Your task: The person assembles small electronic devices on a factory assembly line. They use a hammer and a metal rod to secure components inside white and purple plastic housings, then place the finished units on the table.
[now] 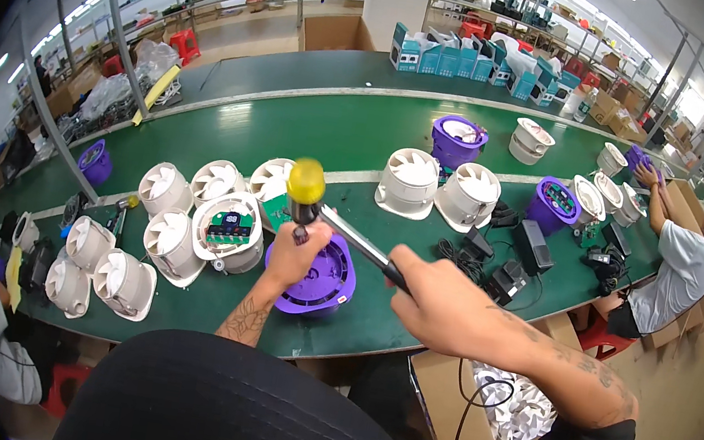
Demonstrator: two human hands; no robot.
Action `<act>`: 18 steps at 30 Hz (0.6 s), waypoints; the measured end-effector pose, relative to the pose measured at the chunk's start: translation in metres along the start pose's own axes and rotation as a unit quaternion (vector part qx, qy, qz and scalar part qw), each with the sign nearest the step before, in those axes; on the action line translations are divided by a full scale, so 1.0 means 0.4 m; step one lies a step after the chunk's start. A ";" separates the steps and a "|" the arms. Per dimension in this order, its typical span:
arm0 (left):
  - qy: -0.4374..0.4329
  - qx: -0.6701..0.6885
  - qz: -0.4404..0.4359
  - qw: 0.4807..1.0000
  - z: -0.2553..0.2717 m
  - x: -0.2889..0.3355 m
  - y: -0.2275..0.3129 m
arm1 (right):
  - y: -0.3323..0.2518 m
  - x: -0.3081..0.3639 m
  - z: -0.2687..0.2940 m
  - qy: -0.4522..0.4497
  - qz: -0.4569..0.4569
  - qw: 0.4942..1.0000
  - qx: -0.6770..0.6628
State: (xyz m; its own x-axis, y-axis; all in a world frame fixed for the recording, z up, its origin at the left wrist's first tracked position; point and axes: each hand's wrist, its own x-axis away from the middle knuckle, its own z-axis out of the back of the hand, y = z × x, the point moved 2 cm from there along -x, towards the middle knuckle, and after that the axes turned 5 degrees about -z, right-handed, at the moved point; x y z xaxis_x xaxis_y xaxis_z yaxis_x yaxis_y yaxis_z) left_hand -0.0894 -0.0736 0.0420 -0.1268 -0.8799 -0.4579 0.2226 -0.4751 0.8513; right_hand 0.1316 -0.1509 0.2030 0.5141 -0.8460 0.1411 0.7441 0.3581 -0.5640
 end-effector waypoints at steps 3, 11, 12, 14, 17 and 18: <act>0.008 -0.025 -0.039 0.999 0.004 -0.003 -0.022 | -0.055 0.000 0.052 0.041 -0.005 0.999 -0.013; -0.026 0.007 -0.038 0.999 0.015 0.009 -0.015 | -0.088 -0.001 0.075 0.061 -0.001 0.998 0.015; -0.023 0.011 -0.045 0.999 0.017 0.020 -0.019 | -0.110 0.005 0.093 0.130 0.043 0.991 -0.005; -0.059 0.011 -0.061 0.996 -0.014 -0.001 -0.009 | -0.025 -0.023 -0.004 0.017 -0.019 0.997 0.075; -0.067 0.047 -0.019 0.996 -0.016 0.009 -0.017 | -0.033 -0.015 0.001 0.009 -0.023 0.997 0.075; -0.054 0.020 -0.068 0.996 -0.007 0.006 -0.019 | -0.087 0.000 0.038 0.039 -0.027 0.998 0.043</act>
State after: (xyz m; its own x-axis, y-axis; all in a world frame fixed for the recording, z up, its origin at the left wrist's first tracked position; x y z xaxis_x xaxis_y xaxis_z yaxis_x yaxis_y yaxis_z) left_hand -0.0886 -0.0722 0.0338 -0.2569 -0.8007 -0.5412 0.1576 -0.5872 0.7939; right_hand 0.1122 -0.1575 0.2348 0.4409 -0.8915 0.1036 0.8053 0.3420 -0.4842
